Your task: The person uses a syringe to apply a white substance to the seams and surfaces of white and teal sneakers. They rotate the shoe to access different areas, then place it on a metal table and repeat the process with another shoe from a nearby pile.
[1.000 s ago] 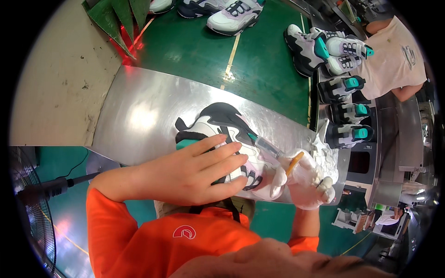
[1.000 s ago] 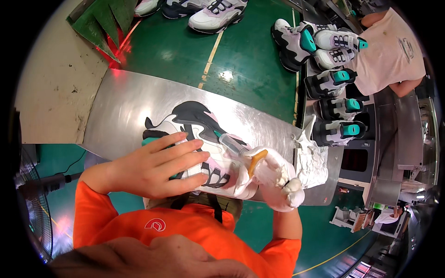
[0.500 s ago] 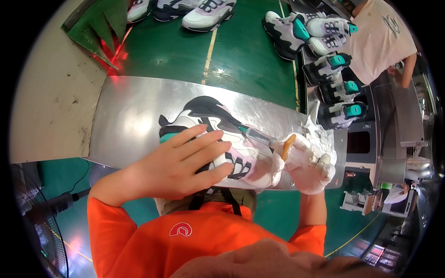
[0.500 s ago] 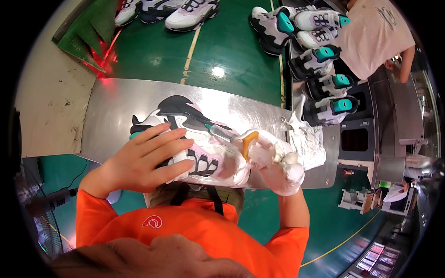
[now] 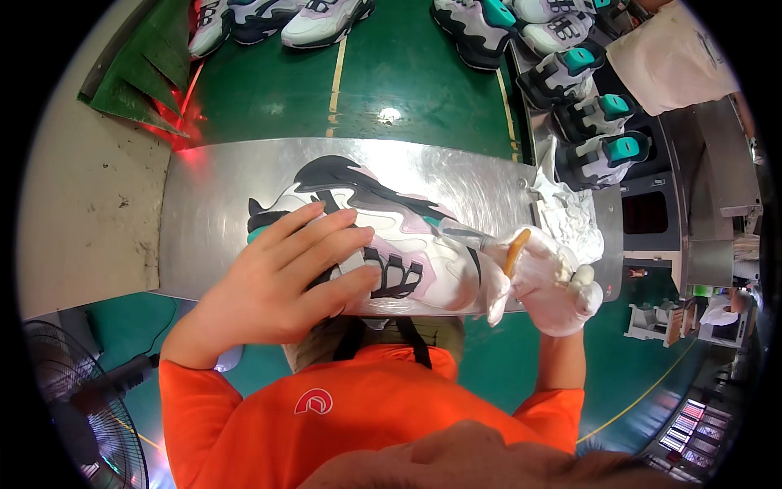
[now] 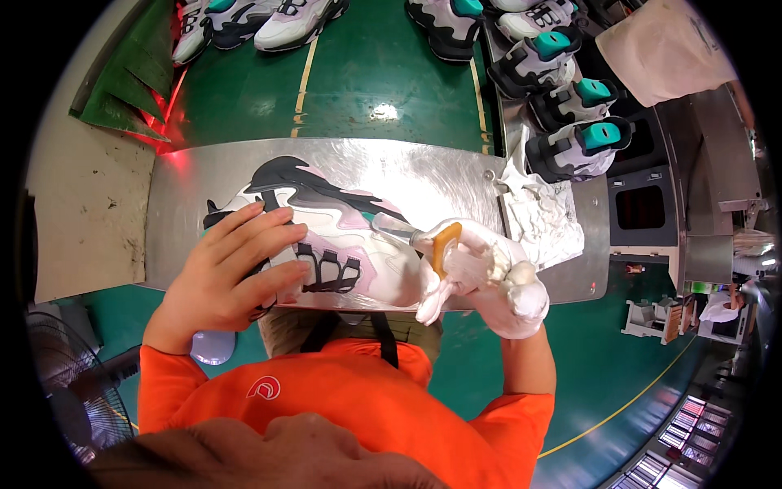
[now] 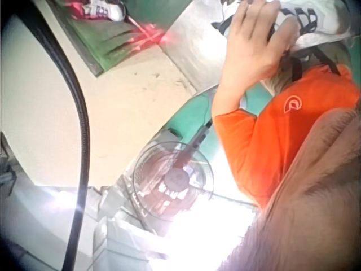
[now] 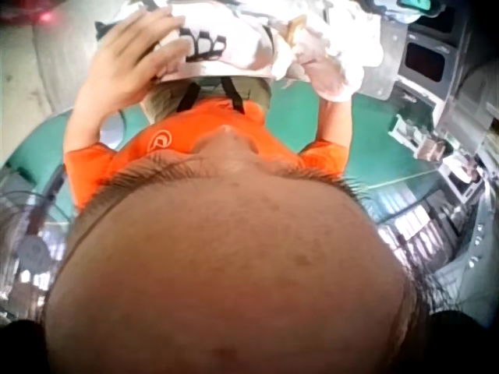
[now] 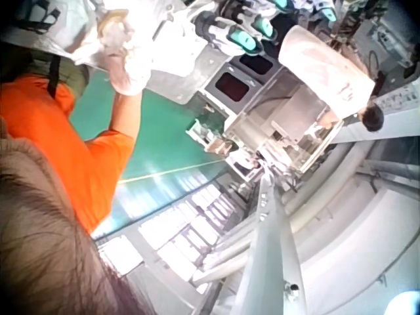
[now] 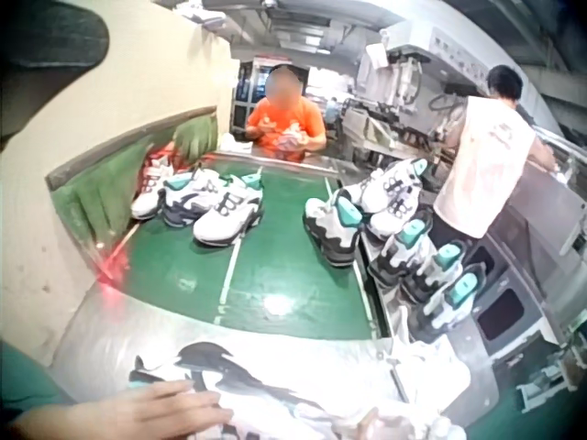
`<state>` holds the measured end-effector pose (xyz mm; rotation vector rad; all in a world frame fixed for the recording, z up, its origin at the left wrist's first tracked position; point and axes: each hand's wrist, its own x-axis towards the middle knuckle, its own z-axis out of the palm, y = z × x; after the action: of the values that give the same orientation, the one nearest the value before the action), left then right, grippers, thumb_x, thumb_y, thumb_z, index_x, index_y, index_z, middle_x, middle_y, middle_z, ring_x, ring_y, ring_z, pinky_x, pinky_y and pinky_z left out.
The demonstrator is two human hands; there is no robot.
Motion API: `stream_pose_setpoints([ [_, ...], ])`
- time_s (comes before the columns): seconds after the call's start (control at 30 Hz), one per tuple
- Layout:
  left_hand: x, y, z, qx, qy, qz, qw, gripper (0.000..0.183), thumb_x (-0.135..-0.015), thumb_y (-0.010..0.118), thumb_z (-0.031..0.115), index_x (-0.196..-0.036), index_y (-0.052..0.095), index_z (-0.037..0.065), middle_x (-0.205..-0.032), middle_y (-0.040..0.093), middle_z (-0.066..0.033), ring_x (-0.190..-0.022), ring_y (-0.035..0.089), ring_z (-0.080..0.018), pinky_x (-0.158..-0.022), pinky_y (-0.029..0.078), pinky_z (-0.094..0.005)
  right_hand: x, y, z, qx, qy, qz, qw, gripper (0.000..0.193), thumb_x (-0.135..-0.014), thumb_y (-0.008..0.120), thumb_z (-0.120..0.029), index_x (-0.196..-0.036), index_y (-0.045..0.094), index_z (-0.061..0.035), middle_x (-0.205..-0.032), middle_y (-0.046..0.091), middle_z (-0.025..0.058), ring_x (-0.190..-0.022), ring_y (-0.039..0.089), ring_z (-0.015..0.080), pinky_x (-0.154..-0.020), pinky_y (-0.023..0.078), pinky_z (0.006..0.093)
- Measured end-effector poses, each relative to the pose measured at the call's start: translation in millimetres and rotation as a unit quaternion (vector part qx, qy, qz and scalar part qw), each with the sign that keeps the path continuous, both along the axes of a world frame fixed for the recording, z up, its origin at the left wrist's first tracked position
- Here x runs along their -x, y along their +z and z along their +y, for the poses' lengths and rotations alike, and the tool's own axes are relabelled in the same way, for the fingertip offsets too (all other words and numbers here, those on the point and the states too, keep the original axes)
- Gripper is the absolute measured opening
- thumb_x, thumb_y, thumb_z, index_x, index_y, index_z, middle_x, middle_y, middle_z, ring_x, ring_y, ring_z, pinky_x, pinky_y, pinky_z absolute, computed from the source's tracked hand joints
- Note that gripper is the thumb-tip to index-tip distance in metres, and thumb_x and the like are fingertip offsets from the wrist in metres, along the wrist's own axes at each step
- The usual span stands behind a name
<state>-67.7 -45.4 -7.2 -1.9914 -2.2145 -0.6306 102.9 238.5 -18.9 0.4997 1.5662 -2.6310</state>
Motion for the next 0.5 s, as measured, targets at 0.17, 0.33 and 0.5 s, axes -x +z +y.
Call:
stream_pose_setpoints([
  [0.17,1,2,3,0.021,-0.006,-0.002,1.0,0.037,-0.067,0.071,0.015,-0.103,0.064,0.01,-0.12,0.062,-0.0139,-0.116,0.058,-0.035,-0.1,0.043,-0.0496,-13,-10,4,0.066,-0.003,0.034,0.997,0.1,-0.053,0.072,-0.044,-0.125,0.043,0.0178,-0.104,0.059,0.0245,-0.087,0.063,0.0344,-0.075,0.053,0.0392],
  [0.33,-3,6,7,0.021,0.006,-0.011,1.0,0.033,-0.071,0.07,0.014,-0.103,0.065,0.01,-0.118,0.062,-0.0127,-0.114,0.059,-0.0332,-0.097,0.045,-0.0477,-26,-20,3,0.138,-0.008,0.074,0.988,0.097,-0.053,0.074,-0.039,-0.123,0.042,0.0191,-0.094,0.06,0.0251,-0.074,0.066,0.0372,-0.065,0.056,0.0411],
  [0.5,-7,13,14,0.049,0.013,-0.004,0.999,0.039,-0.07,0.072,0.014,-0.107,0.063,0.01,-0.12,0.061,-0.0137,-0.114,0.058,-0.0343,-0.098,0.045,-0.0482,-43,-47,10,0.208,-0.008,0.151,0.966,0.095,-0.055,0.075,-0.036,-0.122,0.041,0.0207,-0.092,0.059,0.0267,-0.075,0.066,0.0397,-0.067,0.057,0.0448],
])
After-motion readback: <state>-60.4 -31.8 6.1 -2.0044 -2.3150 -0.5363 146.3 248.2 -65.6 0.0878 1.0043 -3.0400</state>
